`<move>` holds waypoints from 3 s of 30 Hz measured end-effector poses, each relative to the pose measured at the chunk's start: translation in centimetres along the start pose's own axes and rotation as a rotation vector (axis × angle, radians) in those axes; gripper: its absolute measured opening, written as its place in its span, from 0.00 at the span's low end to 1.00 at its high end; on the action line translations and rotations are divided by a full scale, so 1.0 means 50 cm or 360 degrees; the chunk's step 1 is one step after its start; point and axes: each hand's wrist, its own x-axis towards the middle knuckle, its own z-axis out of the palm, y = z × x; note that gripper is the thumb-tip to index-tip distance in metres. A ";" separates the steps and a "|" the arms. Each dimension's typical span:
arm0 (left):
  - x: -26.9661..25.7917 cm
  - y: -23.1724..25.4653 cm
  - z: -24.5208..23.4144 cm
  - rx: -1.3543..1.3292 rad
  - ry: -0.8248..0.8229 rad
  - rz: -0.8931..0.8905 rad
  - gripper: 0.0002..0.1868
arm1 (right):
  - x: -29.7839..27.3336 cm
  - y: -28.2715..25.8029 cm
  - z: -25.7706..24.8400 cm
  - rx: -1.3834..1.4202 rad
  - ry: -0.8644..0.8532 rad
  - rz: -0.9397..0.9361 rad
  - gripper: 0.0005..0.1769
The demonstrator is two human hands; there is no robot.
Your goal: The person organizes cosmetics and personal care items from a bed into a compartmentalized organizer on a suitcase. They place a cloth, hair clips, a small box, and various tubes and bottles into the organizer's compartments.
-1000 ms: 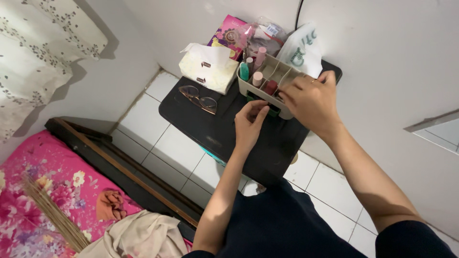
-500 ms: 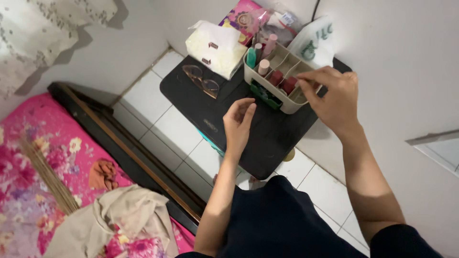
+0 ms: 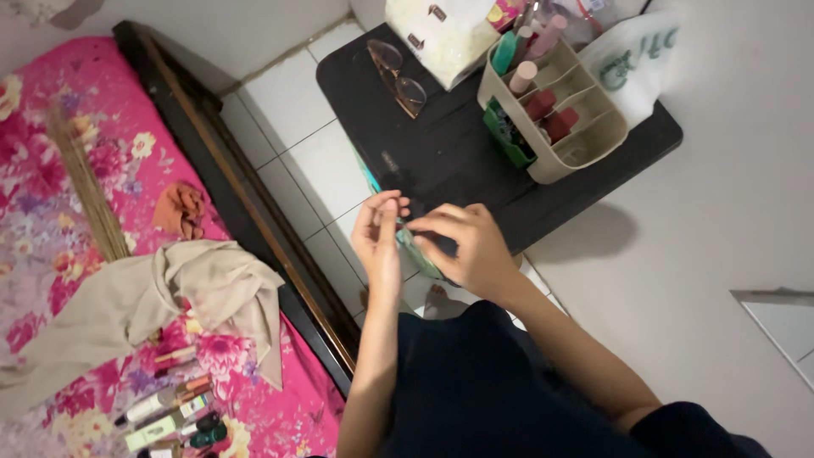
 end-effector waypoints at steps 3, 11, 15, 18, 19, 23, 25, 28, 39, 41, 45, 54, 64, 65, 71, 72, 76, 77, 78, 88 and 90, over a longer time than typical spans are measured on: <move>-0.010 0.021 -0.048 0.0035 0.0110 -0.0014 0.11 | 0.016 -0.020 0.022 0.0257 -0.0190 0.0067 0.15; -0.044 0.075 -0.185 -0.0100 0.0464 0.0014 0.13 | 0.051 -0.051 0.168 0.0943 -0.0639 0.0231 0.28; -0.097 0.093 -0.261 -0.0155 0.0649 0.0054 0.12 | 0.062 -0.064 0.271 0.1060 -0.0905 0.0233 0.25; -0.145 0.091 -0.331 -0.0188 0.0816 0.0082 0.11 | 0.066 -0.101 0.343 0.1066 -0.1132 0.0262 0.24; -0.155 0.080 -0.353 -0.0202 0.0870 0.0083 0.11 | 0.070 -0.109 0.368 0.1071 -0.1205 0.0252 0.24; -0.205 0.027 -0.449 -0.0263 0.1176 0.0088 0.12 | 0.074 -0.162 0.458 0.1087 -0.1515 0.0287 0.23; -0.233 -0.007 -0.501 -0.0308 0.1307 0.0180 0.12 | 0.075 -0.181 0.505 0.0999 -0.1650 0.0259 0.23; -0.284 -0.040 -0.573 -0.0275 0.1540 0.0269 0.13 | 0.055 -0.209 0.570 0.1016 -0.1816 0.0157 0.22; -0.480 -0.062 -0.695 -0.0473 0.2275 0.0097 0.12 | 0.064 -0.280 0.774 0.0732 -0.2256 -0.0023 0.20; -0.487 -0.078 -0.708 -0.0512 0.2348 0.0108 0.11 | 0.074 -0.286 0.816 0.0800 -0.2290 -0.0044 0.20; -0.480 -0.108 -0.724 -0.0527 0.2471 0.0031 0.11 | 0.087 -0.288 0.918 0.0774 -0.2344 -0.0092 0.19; -0.361 -0.162 -0.841 -0.0682 0.2491 0.0189 0.11 | 0.082 -0.284 1.142 0.0754 -0.2525 -0.0190 0.17; -0.305 -0.260 -1.038 -0.0302 0.2669 0.0098 0.13 | 0.037 -0.295 1.520 -0.0135 -0.2162 -0.0559 0.18; -0.301 -0.278 -1.051 -0.0338 0.2662 0.0145 0.13 | 0.043 -0.292 1.530 -0.0389 -0.2041 -0.0559 0.19; -0.285 -0.331 -1.070 -0.0584 0.2646 0.0062 0.14 | 0.043 -0.238 1.559 -0.0898 -0.1709 -0.0589 0.19; -0.283 -0.333 -1.067 -0.0613 0.2637 0.0023 0.14 | 0.040 -0.225 1.559 -0.0924 -0.1715 -0.0600 0.17; -0.265 -0.345 -1.056 -0.0478 0.2603 0.0140 0.14 | 0.031 -0.182 1.552 -0.0872 -0.1659 -0.0644 0.13; -0.261 -0.346 -1.053 -0.0510 0.2570 0.0156 0.13 | 0.029 -0.177 1.549 -0.0816 -0.1625 -0.0650 0.12; -0.254 -0.347 -1.049 -0.0542 0.2538 0.0172 0.13 | 0.032 -0.173 1.546 -0.0761 -0.1670 -0.0578 0.13; -0.171 -0.362 -1.075 -0.0406 0.2432 -0.0083 0.15 | 0.024 -0.149 1.484 0.0154 -0.1950 -0.0239 0.13; -0.156 -0.359 -1.085 -0.0573 0.2356 0.0076 0.17 | 0.016 -0.160 1.451 0.0312 -0.2012 -0.0199 0.13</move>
